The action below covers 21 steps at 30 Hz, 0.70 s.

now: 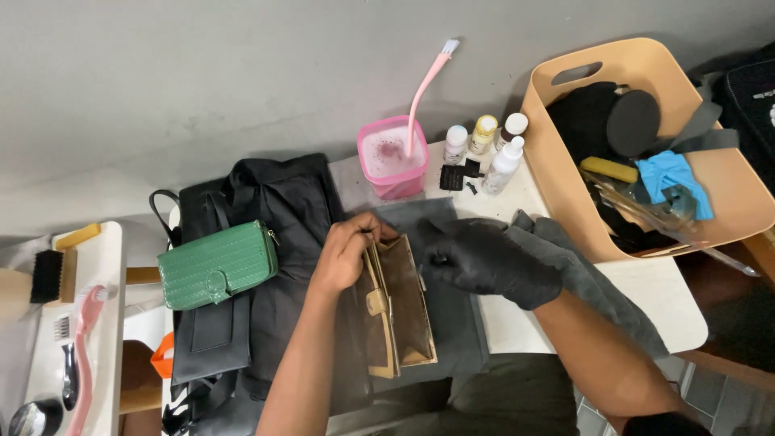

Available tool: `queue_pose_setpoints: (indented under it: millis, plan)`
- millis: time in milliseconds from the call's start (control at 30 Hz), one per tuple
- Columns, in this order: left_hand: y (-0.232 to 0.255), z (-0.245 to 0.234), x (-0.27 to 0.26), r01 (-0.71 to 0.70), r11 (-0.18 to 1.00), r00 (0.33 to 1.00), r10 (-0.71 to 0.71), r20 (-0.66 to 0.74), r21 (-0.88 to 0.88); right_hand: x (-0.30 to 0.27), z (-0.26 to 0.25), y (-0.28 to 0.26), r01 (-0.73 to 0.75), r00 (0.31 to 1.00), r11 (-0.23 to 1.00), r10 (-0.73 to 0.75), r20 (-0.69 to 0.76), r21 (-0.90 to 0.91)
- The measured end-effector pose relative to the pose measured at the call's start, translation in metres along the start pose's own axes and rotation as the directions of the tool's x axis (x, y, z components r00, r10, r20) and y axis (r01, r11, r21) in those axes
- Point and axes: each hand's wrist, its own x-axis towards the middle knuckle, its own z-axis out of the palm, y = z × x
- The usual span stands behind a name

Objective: The person scrubs the interior of a gold wallet with a toothbrush dipped in soapy water, then wipes it with a gray cloth. The person repeats this process on different sections of the wallet's interior.

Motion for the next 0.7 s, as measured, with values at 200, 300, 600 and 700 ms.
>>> queue_pose_setpoints:
  millis: [200, 300, 600, 700]
  plan:
    - [0.003, 0.0, 0.001, 0.02, 1.0, 1.0, -0.02, 0.006, 0.012, -0.005, 0.022, 0.016, -0.003, 0.999, 0.998, 0.0, 0.049, 0.062]
    - [-0.003, -0.001, 0.002, 0.015, 1.0, 1.0, -0.015, 0.022, 0.015, 0.003, 0.016, 0.017, -0.141, 0.99, 0.981, 0.136, -0.048, -0.135]
    - [-0.011, 0.0, 0.0, 0.009, 1.0, 1.0, -0.009, 0.019, -0.009, 0.005, 0.025, 0.026, -0.13, 0.99, 0.988, 0.125, -0.068, -0.078]
    - [-0.015, 0.001, -0.002, 0.017, 1.0, 1.0, -0.016, 0.017, -0.019, -0.004, 0.013, 0.014, -0.061, 0.994, 0.997, 0.056, 0.09, 0.05]
